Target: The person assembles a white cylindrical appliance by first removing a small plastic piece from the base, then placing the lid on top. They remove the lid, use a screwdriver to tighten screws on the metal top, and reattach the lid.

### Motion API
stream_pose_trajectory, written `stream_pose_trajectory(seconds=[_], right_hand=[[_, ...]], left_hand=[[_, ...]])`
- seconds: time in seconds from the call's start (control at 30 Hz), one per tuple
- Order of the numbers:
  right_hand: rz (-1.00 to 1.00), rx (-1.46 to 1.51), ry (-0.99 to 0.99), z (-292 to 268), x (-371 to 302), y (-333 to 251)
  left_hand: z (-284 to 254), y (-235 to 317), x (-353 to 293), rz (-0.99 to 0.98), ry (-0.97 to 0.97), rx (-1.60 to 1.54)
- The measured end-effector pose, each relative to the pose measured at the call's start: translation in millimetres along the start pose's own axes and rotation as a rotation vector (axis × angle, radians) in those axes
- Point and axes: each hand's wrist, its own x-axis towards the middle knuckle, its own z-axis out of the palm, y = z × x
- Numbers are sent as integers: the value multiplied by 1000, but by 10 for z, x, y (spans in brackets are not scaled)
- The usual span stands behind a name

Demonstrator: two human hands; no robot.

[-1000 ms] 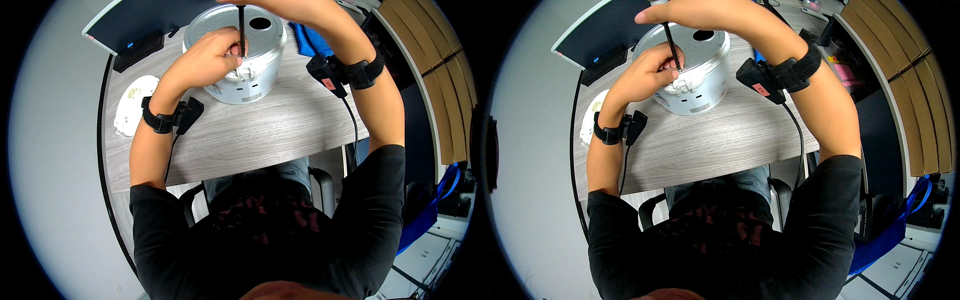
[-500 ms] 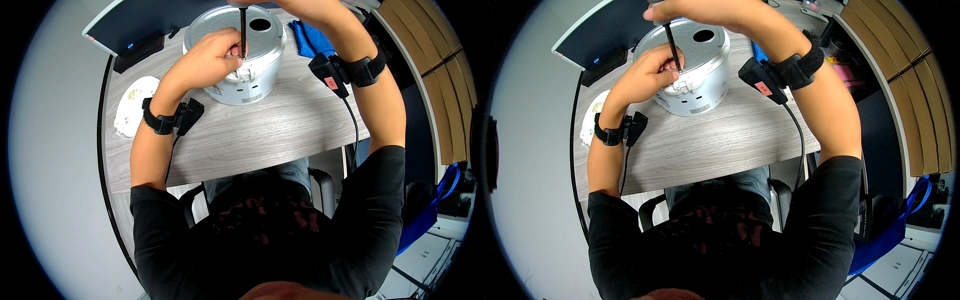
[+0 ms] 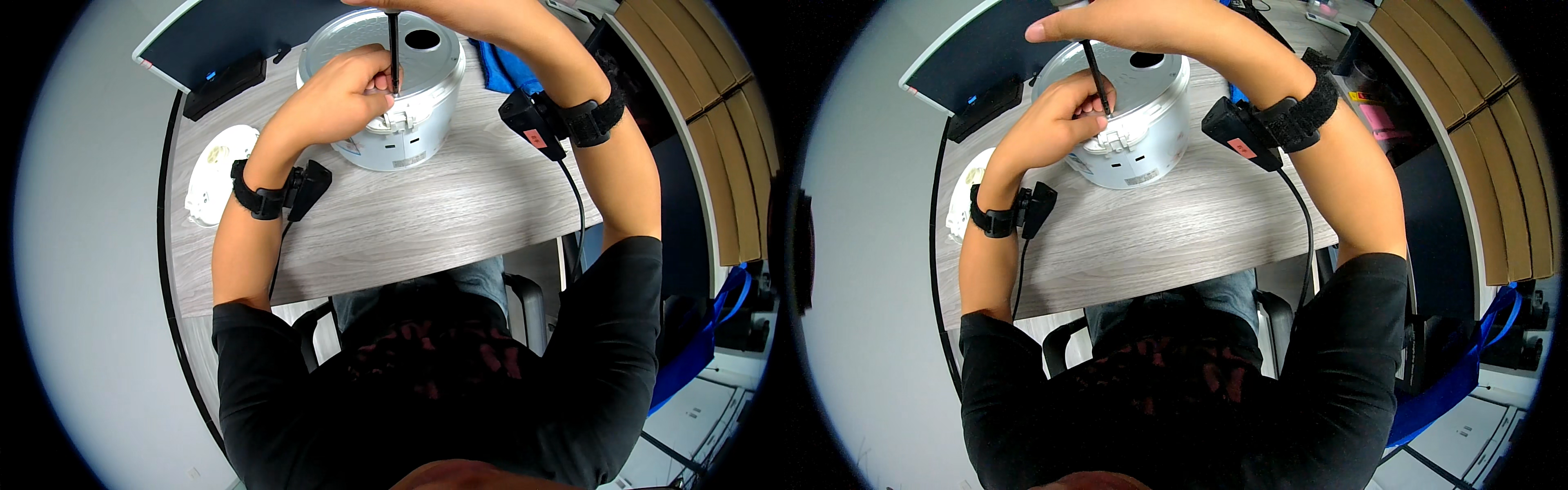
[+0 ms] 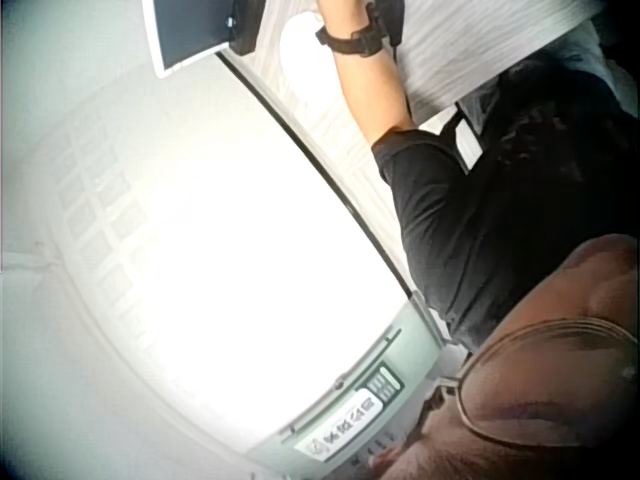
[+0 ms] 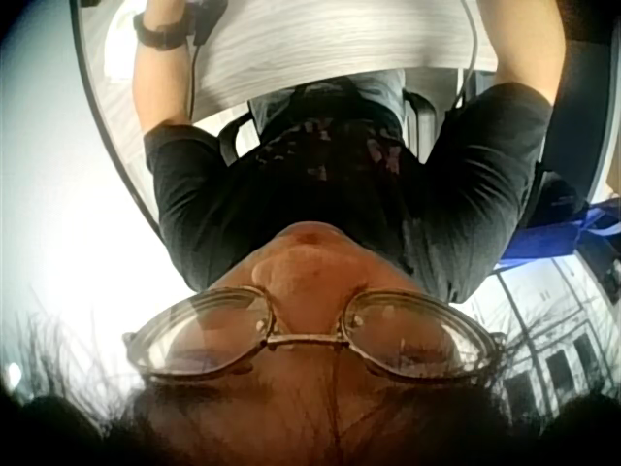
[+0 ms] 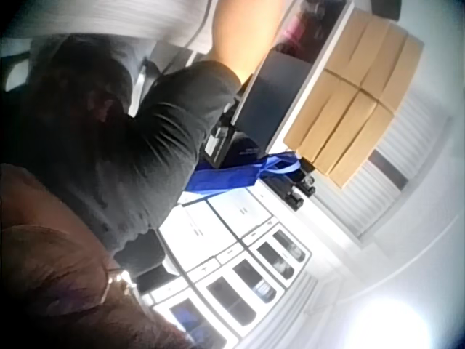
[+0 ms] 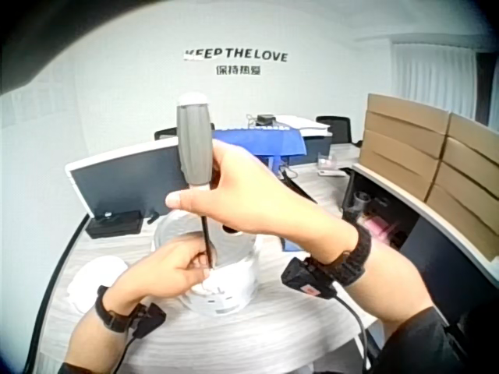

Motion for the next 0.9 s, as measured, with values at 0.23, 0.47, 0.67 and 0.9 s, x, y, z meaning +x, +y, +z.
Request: stream_pose_trajectory(seconds=[0.23, 0.47, 0.67, 0.9], right_hand=[[-140, 68, 122, 67, 191, 448], [-84, -83, 199, 155, 117, 268], [-48, -212, 221, 175, 85, 292], [-164, 23, 193, 145, 138, 387]], left_hand=[[41, 2, -25, 25, 62, -29], [34, 25, -29, -15, 55, -61], [41, 22, -1, -25, 49, -35], [29, -24, -23, 10, 14, -6]])
